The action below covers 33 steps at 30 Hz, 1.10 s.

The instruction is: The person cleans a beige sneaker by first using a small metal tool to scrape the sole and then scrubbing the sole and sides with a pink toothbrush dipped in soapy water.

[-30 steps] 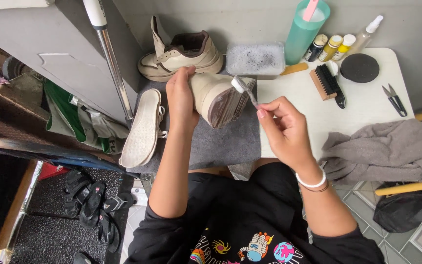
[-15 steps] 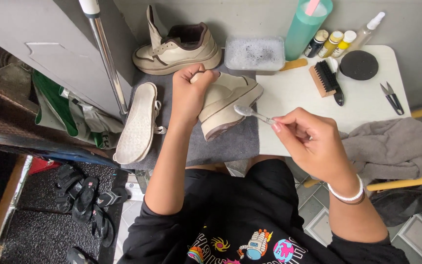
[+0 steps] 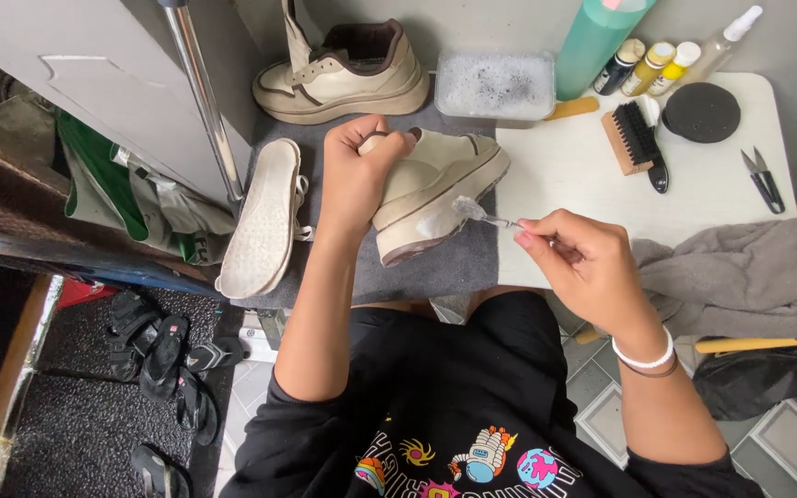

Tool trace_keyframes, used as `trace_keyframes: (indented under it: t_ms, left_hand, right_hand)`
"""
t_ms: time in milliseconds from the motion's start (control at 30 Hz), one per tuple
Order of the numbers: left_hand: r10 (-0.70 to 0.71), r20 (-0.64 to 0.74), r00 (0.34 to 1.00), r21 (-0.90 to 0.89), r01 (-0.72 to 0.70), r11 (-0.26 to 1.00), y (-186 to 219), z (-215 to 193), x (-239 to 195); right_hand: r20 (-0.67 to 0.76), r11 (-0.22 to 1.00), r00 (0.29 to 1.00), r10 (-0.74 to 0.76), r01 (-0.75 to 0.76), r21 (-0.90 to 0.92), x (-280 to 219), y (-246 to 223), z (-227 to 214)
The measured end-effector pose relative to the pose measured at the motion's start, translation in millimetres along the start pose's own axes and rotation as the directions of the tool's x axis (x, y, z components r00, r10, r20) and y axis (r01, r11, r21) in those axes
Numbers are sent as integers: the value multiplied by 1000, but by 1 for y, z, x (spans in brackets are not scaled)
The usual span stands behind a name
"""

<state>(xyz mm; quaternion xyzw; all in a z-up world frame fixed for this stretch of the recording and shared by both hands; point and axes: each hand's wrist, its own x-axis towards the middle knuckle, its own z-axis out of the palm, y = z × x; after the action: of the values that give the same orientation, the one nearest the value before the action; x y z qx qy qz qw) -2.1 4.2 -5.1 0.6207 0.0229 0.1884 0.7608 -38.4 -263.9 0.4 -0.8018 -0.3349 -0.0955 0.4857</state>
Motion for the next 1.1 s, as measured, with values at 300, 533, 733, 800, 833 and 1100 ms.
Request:
trace_keyframes:
  t_ms: [300, 533, 733, 800, 833, 1100]
  left_hand:
    - [20, 22, 1000, 15, -20, 1000, -10, -6, -6]
    - [3, 19, 1000, 14, -3, 1000, -19, -16, -13]
    - [-7, -18, 1000, 3, 7, 1000, -26, -25, -19]
    - [1, -23, 1000, 31, 0, 1000, -28, -25, -20]
    - [2, -11, 1000, 30, -1, 1000, -29, -25, -21]
    - [-20, -38, 999, -38, 19, 999, -45, -41, -31]
  right_hand:
    - [-101, 999, 994, 44, -41, 30, -32, -9, 20]
    - [-49, 994, 993, 107, -106, 41, -19, -1, 32]
    - [-152, 983, 972, 180, -181, 8, -29, 0, 45]
    - [-105, 987, 983, 152, -144, 77, -33, -20, 50]
    - [-116, 987, 981, 154, -147, 73, -33, -15, 51]
    - [-203, 970, 972, 119, -157, -186, -26, 6, 47]
